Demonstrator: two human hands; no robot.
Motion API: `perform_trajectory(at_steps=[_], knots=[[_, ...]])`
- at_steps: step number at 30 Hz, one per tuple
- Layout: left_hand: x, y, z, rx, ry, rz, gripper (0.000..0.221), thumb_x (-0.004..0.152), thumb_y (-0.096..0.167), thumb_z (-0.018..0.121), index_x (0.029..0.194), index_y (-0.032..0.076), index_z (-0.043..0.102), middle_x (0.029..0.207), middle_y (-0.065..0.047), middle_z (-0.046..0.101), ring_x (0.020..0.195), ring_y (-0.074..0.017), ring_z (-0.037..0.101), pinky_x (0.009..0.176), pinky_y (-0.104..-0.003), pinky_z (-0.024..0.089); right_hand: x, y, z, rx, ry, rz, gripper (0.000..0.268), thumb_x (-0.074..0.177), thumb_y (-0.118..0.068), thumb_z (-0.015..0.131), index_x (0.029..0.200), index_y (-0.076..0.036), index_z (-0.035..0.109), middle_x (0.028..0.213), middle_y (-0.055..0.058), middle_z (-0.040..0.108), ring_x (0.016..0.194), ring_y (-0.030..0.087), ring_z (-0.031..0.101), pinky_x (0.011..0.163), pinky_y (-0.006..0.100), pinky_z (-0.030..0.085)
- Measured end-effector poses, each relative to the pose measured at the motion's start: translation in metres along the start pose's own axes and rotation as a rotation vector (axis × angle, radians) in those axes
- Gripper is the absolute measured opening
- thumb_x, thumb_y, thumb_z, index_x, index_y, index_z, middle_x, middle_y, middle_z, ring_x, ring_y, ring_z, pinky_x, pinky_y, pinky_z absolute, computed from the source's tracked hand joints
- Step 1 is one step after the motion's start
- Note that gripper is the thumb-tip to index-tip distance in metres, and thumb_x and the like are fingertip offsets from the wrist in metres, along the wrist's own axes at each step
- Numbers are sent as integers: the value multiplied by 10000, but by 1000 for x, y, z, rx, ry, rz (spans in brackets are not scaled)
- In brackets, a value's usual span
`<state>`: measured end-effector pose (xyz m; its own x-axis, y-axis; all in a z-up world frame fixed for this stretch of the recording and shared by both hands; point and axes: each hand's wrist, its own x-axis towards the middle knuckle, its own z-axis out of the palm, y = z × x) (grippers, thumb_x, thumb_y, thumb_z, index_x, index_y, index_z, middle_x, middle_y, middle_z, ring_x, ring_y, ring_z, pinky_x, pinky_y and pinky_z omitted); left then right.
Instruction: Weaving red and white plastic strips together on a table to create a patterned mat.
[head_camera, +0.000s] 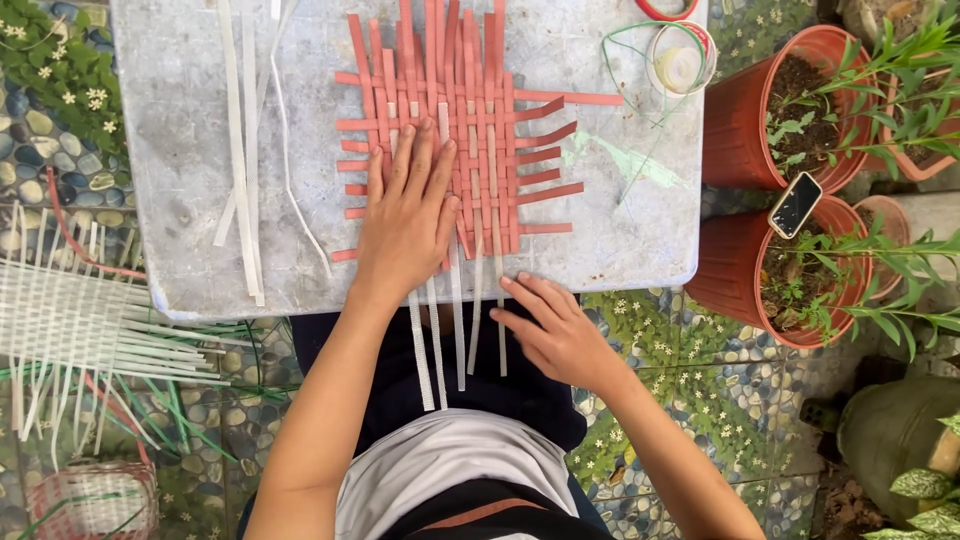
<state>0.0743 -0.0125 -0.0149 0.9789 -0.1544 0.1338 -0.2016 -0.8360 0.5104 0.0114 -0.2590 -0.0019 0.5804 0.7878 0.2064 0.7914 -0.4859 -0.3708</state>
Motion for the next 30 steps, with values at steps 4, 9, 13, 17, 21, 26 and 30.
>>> perform_trajectory(at_steps=[4,9,13,17,21,26,30], knots=[[-1,-2,1,25,12,15,527,1052,288,354,1540,98,301,1624,-151,153,1502,-323,90,1183,-563,19,-2,3,13,-8,86,2,307,903,-260,658,1210,-255,654,1450,25,512,1334,259,453,1066,394,335],[-3,-3,3,11,31,13,520,1053,291,370,1536,103,325,1627,-135,152,1506,-305,89,1186,-544,9,15,15,7,285,297,34,242,954,-318,600,1096,-183,742,1151,34,710,965,264,629,864,369,496],[-2,-3,3,5,43,9,518,1050,283,394,1532,107,333,1626,-131,162,1506,-300,99,1189,-538,16,46,23,-19,519,410,372,132,943,-148,642,883,-100,749,749,23,668,605,170,525,595,287,461],[0,-7,4,-37,44,8,525,1032,291,455,1515,101,376,1617,-137,197,1501,-300,122,1187,-537,29,67,29,-39,609,471,567,49,926,-54,692,892,-69,724,720,43,708,537,109,544,519,224,439],[4,-3,-14,-158,53,25,433,964,181,575,1364,18,544,1543,-196,335,1447,-371,257,1153,-587,135,89,25,-52,594,453,538,41,923,-24,688,922,-47,721,579,69,584,497,88,451,455,221,374],[8,18,-35,-492,59,170,273,977,407,587,1145,209,671,1116,49,642,1093,-178,640,1001,-432,434,106,26,-51,587,376,514,57,884,-26,735,917,-70,747,649,62,615,481,89,466,435,205,362],[11,26,-28,-691,-20,180,385,825,417,778,1114,188,670,989,16,687,962,-204,683,909,-409,497,105,26,-45,596,364,565,38,868,-46,751,901,-64,750,614,54,609,478,64,426,424,199,354]])
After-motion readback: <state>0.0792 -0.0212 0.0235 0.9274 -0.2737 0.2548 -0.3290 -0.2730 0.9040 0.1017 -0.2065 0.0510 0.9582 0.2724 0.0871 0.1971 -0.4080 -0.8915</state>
